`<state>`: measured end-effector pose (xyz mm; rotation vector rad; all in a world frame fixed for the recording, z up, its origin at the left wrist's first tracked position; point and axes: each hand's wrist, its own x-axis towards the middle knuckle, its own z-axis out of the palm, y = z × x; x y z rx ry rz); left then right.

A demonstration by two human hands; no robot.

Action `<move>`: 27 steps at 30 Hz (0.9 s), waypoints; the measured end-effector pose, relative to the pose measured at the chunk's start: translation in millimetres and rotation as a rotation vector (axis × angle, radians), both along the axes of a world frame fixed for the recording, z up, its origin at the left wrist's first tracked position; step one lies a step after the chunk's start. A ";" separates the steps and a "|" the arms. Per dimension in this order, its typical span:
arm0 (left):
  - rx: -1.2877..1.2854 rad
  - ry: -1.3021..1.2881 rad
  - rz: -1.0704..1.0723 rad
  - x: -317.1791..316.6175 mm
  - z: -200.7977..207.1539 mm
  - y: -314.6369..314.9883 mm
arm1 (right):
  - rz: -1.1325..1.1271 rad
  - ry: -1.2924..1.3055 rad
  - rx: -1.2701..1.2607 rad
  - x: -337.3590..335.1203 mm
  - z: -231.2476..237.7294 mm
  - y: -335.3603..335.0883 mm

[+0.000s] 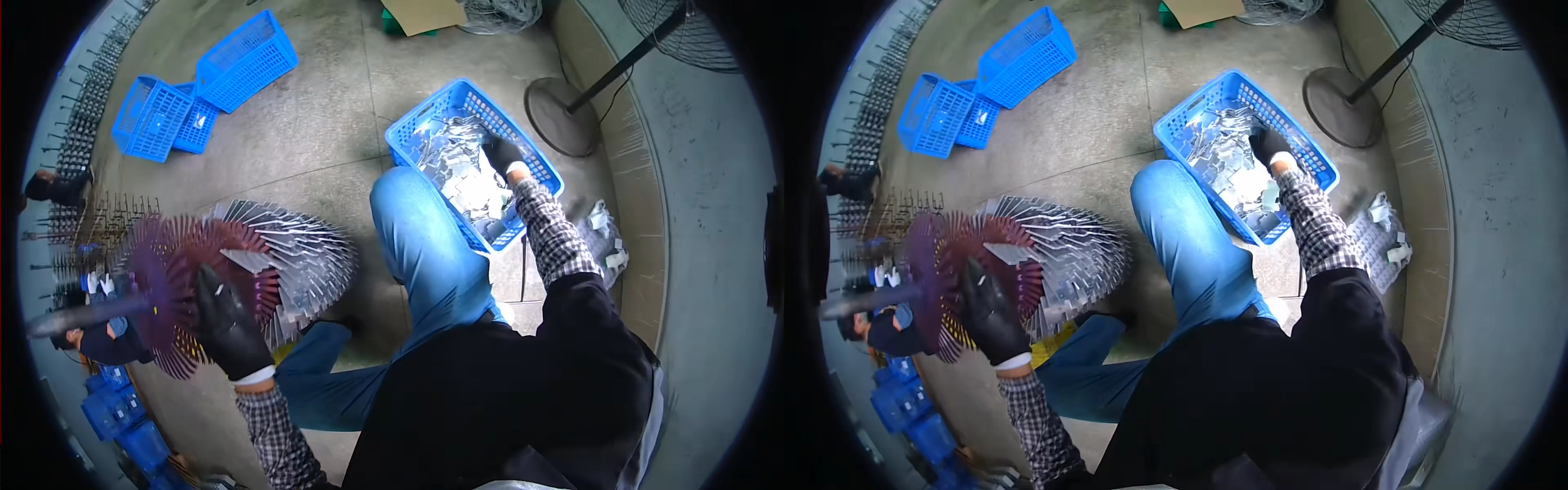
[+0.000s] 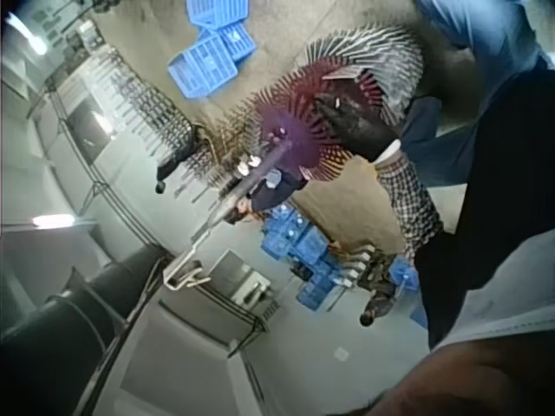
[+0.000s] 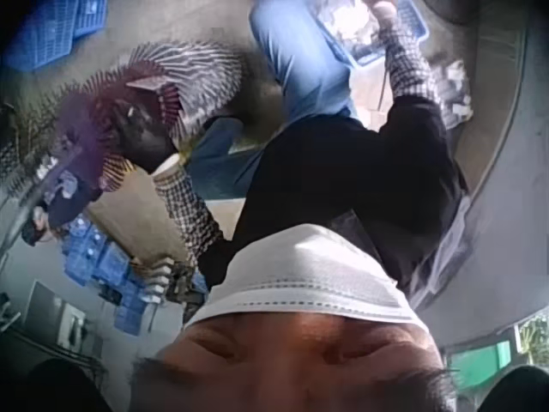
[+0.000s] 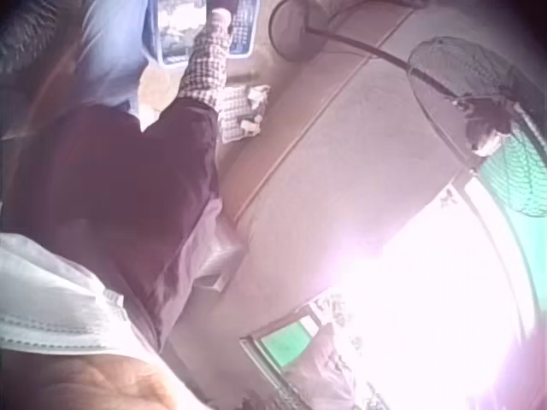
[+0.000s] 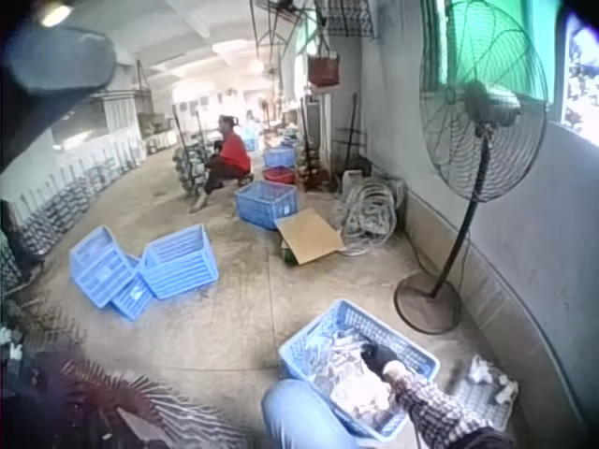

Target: Assembling metal fins onto a central metal shaft at a fabrication workstation.

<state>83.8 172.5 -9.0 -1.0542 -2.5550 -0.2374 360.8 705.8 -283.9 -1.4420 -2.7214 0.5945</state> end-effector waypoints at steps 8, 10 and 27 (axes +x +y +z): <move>-0.413 -0.154 -0.013 20.5 -4.8 -35.4 | 0.131 -0.035 -0.067 120.6 -199.2 -29.7; -0.717 0.146 0.077 46.9 21.4 -43.1 | 0.166 -0.288 -0.052 68.4 -184.7 -60.6; -0.258 -0.212 -0.088 35.6 54.3 -18.4 | -0.197 0.396 -0.253 64.7 -124.1 -37.2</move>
